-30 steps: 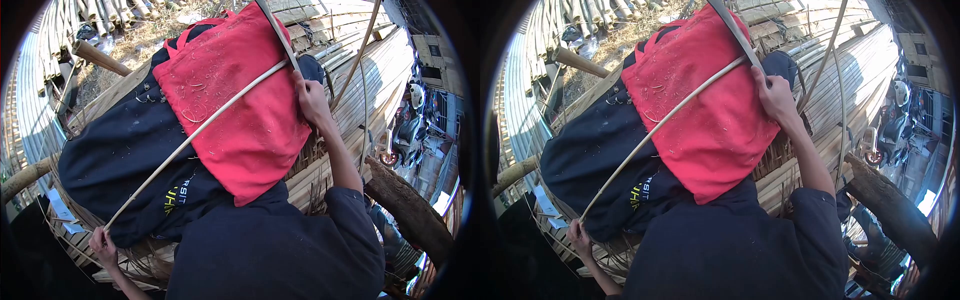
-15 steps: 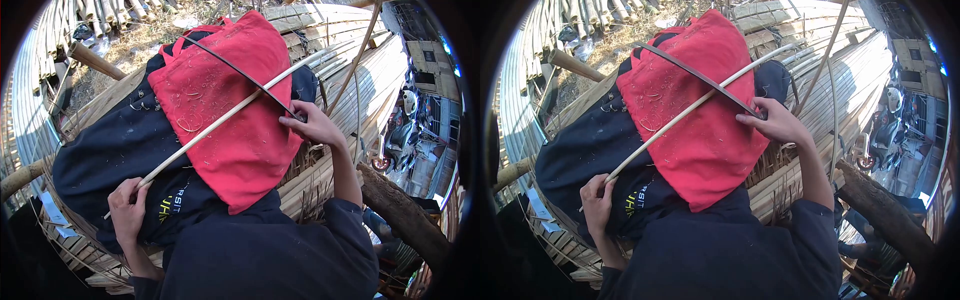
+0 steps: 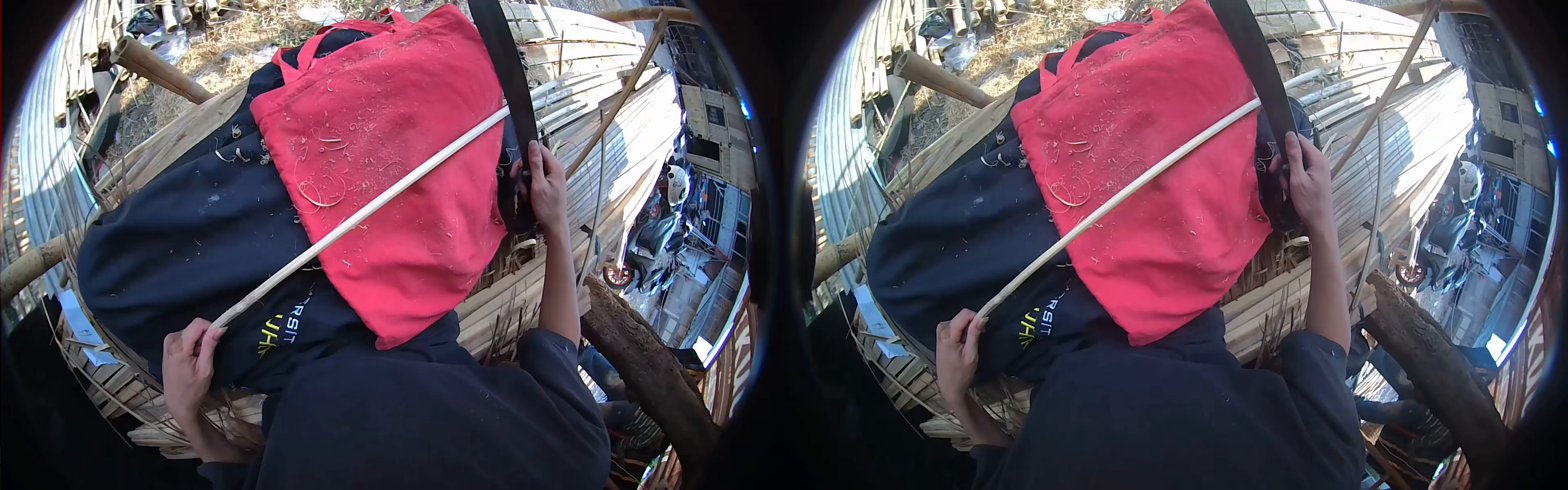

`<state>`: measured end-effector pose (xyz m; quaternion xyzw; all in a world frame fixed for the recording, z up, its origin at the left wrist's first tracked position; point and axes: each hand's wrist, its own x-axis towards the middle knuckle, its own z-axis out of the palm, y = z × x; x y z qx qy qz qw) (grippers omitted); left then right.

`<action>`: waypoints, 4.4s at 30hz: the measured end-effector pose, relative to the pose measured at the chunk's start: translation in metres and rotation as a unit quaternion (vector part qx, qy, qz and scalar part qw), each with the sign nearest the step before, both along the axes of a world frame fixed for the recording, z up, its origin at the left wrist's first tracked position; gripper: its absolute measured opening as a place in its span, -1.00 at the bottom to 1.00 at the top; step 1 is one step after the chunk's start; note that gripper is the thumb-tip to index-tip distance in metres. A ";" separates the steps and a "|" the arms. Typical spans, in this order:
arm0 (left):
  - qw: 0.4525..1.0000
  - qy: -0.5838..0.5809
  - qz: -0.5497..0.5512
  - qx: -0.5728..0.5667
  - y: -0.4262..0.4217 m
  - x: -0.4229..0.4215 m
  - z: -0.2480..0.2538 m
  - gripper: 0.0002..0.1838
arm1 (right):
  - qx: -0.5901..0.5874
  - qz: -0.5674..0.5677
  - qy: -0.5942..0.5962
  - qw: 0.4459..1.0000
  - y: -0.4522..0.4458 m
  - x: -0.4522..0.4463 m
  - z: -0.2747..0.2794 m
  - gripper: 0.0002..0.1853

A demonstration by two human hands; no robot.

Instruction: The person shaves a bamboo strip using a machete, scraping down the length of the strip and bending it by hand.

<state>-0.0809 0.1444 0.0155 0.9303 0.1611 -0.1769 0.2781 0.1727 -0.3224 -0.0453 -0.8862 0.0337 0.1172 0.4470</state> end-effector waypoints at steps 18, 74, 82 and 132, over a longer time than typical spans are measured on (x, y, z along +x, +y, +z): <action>0.963 -0.035 -0.012 -0.267 -0.127 0.121 -0.046 -0.70 | -0.099 0.092 -0.084 0.987 0.031 -0.016 0.008 -0.63; 0.925 -0.173 -0.014 -0.337 -0.153 0.207 -0.072 -0.66 | -0.164 0.044 -0.097 0.981 0.063 0.040 0.049 -0.55; 0.919 -0.015 -0.033 -0.393 -0.139 0.217 -0.076 -0.59 | -0.156 0.084 -0.112 0.978 0.061 0.023 0.040 -0.56; 0.953 -0.194 0.007 -0.232 -0.105 0.134 -0.045 -0.83 | -0.140 -0.015 -0.056 0.989 0.035 0.037 0.036 -0.57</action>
